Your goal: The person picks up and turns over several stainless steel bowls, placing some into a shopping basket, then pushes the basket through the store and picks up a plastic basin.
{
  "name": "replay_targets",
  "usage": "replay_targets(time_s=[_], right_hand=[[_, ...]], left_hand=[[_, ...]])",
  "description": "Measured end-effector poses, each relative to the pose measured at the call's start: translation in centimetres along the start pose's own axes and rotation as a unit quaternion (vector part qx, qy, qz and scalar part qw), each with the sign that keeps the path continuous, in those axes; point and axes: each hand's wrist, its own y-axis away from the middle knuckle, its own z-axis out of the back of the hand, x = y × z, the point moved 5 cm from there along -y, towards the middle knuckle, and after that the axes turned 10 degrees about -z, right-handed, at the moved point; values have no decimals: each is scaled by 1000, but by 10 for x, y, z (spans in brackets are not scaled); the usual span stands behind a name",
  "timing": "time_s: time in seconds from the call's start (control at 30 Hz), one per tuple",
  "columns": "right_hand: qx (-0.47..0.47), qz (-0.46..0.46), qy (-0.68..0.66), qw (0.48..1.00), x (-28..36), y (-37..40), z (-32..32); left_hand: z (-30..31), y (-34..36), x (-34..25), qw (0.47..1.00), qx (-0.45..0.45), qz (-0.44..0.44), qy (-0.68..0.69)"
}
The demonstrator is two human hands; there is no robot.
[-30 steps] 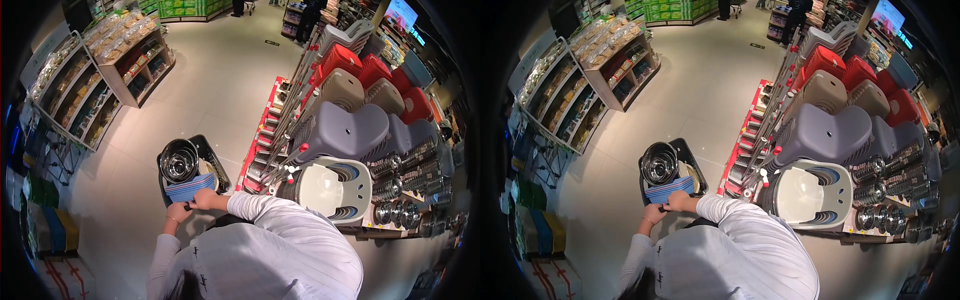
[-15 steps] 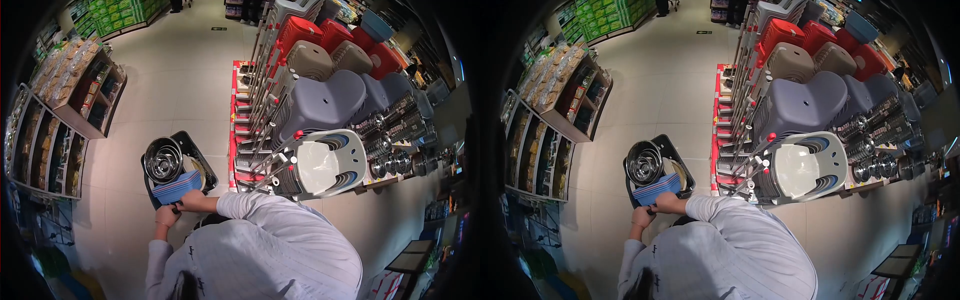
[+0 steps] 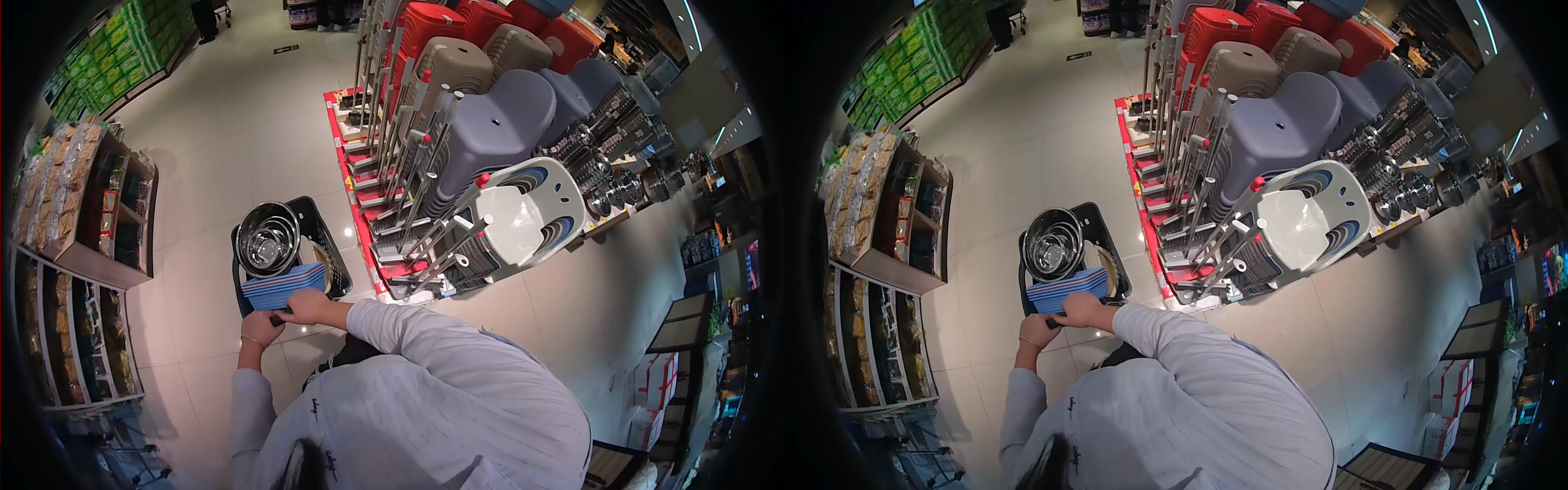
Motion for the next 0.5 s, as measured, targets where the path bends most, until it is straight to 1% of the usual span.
replay_targets(time_s=[0.03,0.1,0.13,0.17,0.23,0.27,0.37,0.5], right_hand=[[-2,-5,-1,1000,0,-3,5],[13,61,13,998,4,-10,16],[12,69,30,997,1,-13,16],[10,65,28,997,-3,-19,15],[-20,46,55,997,-11,-30,18],[-29,21,67,997,-15,-36,18],[1,-12,71,997,-18,-55,21],[11,7,21,1000,-20,-76,26]], left_hand=[[4,-5,6,1000,-3,-6,-6],[12,-22,15,1000,14,-14,-24],[17,-27,18,999,33,-14,-21],[21,-34,20,998,53,-14,-18],[26,-47,28,997,58,-31,-27],[28,-53,31,996,61,-43,-38],[34,-70,43,996,65,-53,-39],[51,-89,49,995,60,-66,-51]])
